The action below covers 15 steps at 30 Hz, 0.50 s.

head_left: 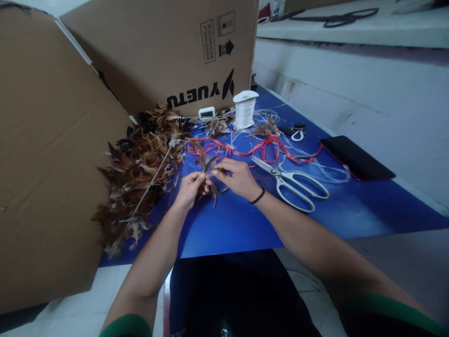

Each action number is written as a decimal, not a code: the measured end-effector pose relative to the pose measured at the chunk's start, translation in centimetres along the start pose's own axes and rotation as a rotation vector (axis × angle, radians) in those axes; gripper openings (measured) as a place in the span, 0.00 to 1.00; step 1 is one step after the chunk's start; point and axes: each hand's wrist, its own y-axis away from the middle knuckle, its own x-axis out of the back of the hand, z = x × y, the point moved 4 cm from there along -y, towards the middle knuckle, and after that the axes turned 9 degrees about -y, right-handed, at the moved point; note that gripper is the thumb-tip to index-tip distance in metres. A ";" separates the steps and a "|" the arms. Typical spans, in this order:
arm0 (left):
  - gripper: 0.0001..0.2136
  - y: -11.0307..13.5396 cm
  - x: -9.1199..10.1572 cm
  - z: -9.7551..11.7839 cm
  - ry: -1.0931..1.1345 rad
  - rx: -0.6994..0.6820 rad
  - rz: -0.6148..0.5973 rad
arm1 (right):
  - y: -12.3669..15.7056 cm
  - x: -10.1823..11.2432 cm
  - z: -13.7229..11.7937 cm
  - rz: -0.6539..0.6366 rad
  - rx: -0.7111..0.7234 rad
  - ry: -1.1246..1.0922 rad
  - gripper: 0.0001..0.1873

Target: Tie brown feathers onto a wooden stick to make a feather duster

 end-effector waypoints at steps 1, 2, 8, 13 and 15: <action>0.13 0.0 0.0 0.0 -0.043 -0.016 0.018 | -0.1 0.2 -0.1 0.032 -0.028 -0.017 0.06; 0.14 0.0 0.0 0.1 -0.081 -0.033 0.030 | -0.1 0.3 -0.1 0.057 -0.052 -0.028 0.06; 0.15 0.2 -0.5 0.3 -0.145 -0.066 0.033 | -0.1 0.3 0.1 0.085 -0.091 -0.017 0.06; 0.15 0.3 -0.8 0.3 -0.111 -0.056 0.017 | 0.0 0.3 0.4 0.108 -0.080 0.004 0.06; 0.15 0.3 -0.9 0.3 -0.104 -0.057 0.010 | 0.0 0.3 0.5 0.103 -0.084 0.005 0.06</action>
